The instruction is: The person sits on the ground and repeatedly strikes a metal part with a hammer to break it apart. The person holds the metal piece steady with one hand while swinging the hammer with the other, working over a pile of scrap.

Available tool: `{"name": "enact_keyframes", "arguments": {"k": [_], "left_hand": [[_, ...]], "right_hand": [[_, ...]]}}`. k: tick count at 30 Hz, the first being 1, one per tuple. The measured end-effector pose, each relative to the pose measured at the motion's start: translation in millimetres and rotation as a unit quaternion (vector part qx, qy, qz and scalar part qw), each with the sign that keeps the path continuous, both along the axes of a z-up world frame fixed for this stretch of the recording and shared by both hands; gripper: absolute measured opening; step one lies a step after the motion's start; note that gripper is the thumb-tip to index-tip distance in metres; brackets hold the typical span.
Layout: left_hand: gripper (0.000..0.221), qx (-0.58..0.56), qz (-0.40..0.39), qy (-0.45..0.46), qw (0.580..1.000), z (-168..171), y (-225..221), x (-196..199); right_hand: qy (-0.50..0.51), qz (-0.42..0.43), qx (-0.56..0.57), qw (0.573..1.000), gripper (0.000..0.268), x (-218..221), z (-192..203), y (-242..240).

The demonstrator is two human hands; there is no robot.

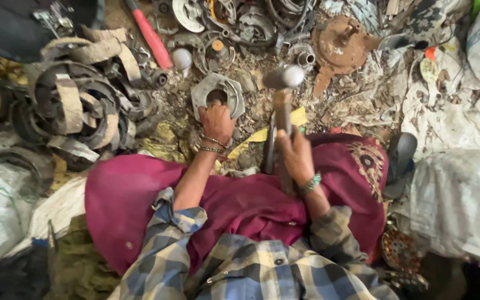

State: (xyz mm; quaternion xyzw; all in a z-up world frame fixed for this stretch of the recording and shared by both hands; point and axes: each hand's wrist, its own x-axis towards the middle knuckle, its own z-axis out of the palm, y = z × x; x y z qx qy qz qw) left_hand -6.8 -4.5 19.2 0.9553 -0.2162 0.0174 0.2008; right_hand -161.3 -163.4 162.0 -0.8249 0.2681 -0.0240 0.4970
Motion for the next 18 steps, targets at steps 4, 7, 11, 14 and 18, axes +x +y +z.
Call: {"name": "enact_keyframes", "arguments": {"k": [4,7,11,14,18], "left_hand": [[0.025,0.018,-0.007,0.031,0.999,8,2,6],[0.024,0.025,-0.006,0.05,0.998,12,-3,8],[0.024,0.021,0.002,0.048,0.999,4,-1,5],[0.025,-0.008,-0.012,0.008,1.0,-1,2,3],[0.009,0.008,0.009,0.026,1.0,2,-1,13]], "right_hand": [[-0.259,0.029,0.044,0.964,0.039,2,85,-5],[-0.451,0.046,0.066,0.889,0.04,8,94,-16],[-0.431,0.091,-0.034,0.897,0.022,20,24,-28],[0.078,0.024,-0.091,0.993,0.04,29,-64,-1],[0.009,0.082,-0.194,0.978,0.033,26,-104,-2]]}}
